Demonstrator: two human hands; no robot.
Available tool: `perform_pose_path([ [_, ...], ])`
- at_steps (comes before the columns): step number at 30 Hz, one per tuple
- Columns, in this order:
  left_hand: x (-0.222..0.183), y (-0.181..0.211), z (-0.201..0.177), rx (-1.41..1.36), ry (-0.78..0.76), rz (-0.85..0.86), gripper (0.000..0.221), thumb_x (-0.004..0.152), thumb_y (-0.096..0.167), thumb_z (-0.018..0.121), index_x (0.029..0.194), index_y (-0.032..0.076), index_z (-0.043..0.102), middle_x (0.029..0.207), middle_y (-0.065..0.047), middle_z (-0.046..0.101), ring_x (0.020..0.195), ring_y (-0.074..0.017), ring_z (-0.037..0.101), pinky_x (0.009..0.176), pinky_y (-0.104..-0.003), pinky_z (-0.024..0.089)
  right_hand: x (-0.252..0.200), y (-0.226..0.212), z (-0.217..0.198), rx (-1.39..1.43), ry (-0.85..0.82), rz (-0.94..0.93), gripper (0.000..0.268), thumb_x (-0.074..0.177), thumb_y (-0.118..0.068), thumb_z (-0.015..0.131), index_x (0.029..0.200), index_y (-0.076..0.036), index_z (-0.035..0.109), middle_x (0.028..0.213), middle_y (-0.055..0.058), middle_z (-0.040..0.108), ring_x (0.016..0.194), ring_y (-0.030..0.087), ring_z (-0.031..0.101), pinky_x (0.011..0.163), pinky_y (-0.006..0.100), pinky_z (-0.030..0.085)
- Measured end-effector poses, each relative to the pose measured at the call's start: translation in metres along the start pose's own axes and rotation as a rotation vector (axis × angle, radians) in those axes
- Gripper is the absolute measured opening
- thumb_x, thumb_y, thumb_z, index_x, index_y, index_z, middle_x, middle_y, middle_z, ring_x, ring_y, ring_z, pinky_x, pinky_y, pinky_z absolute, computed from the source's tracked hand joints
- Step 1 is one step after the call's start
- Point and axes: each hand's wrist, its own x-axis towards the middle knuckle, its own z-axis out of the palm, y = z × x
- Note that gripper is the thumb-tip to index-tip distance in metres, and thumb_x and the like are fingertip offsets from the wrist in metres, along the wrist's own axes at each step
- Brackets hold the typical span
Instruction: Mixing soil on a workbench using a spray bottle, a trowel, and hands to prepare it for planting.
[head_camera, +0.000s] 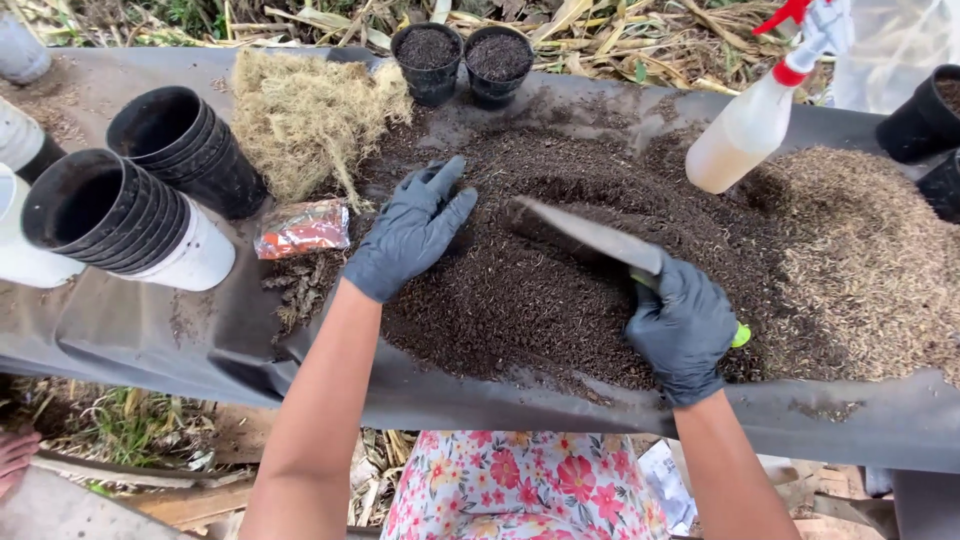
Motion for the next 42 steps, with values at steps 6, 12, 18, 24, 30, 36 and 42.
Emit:
perform_pose_path([
  [6,-0.072,0.042,-0.010,0.084,-0.028,-0.275,0.093,0.097,0.075,0.027,0.167,0.015,0.013,0.167,-0.026,0.019,0.153,-0.0490,0.017,0.114,-0.078,0.018,-0.010,0.026,0.004,0.005,0.030,0.136,0.019,0.103,-0.020,0.078,0.111,-0.005,0.071,0.087,0.010,0.063,0.079,0.038,0.068,0.067,0.047,0.054],
  [12,-0.072,-0.046,0.086,1.188,0.523,0.317,0.074,0.115,0.001,0.053,0.168,0.027,0.009,0.150,-0.053,0.015,0.142,-0.0664,0.020,0.118,-0.070,0.031,-0.002,0.016,-0.004,-0.087,0.035,0.145,0.018,0.111,-0.023,0.073,0.121,-0.009,0.077,0.101,0.007,0.075,0.081,0.029,0.070,0.066,0.040,0.055],
  [18,-0.011,0.006,0.078,-1.068,0.312,0.108,0.079,0.096,-0.003,0.054,0.162,0.012,0.012,0.140,-0.019,0.054,0.126,-0.0264,0.054,0.114,-0.044,0.047,-0.007,0.021,0.005,-0.063,0.057,0.156,0.023,0.109,-0.023,0.076,0.127,-0.008,0.078,0.107,0.008,0.077,0.087,0.030,0.073,0.073,0.040,0.058],
  [24,0.020,0.029,0.009,-0.847,0.173,0.161,0.047,0.102,0.040,0.053,0.141,0.015,0.053,0.146,-0.013,0.054,0.142,-0.0302,0.047,0.118,-0.049,0.046,-0.009,0.022,0.002,-0.014,0.053,0.166,0.015,0.110,-0.018,0.076,0.119,-0.006,0.078,0.102,0.009,0.074,0.086,0.030,0.070,0.075,0.042,0.056],
  [30,0.084,-0.061,0.037,0.063,0.053,-0.077,0.086,0.088,0.072,0.000,0.158,0.034,0.034,0.162,-0.004,0.042,0.156,-0.0338,0.018,0.122,-0.067,0.001,-0.005,0.021,0.003,-0.040,0.062,0.167,0.023,0.109,-0.022,0.075,0.128,-0.008,0.077,0.105,0.008,0.077,0.086,0.028,0.073,0.071,0.041,0.058],
  [36,0.096,-0.028,0.058,-0.248,0.055,-0.241,0.087,0.079,0.078,0.039,0.125,0.012,0.073,0.126,-0.011,0.074,0.123,-0.0330,0.064,0.108,-0.043,0.040,-0.004,0.021,0.008,-0.005,0.062,0.191,0.021,0.108,-0.020,0.074,0.126,-0.009,0.077,0.101,0.007,0.074,0.084,0.028,0.070,0.067,0.040,0.054],
  [42,0.065,0.081,0.048,-0.791,0.014,-0.168,0.085,0.092,0.051,0.068,0.157,0.003,0.042,0.158,-0.023,0.045,0.149,-0.0396,0.039,0.124,-0.051,0.031,0.001,0.018,-0.001,0.010,0.040,0.219,0.021,0.099,-0.020,0.081,0.111,-0.005,0.072,0.092,0.010,0.065,0.086,0.041,0.068,0.068,0.052,0.053],
])
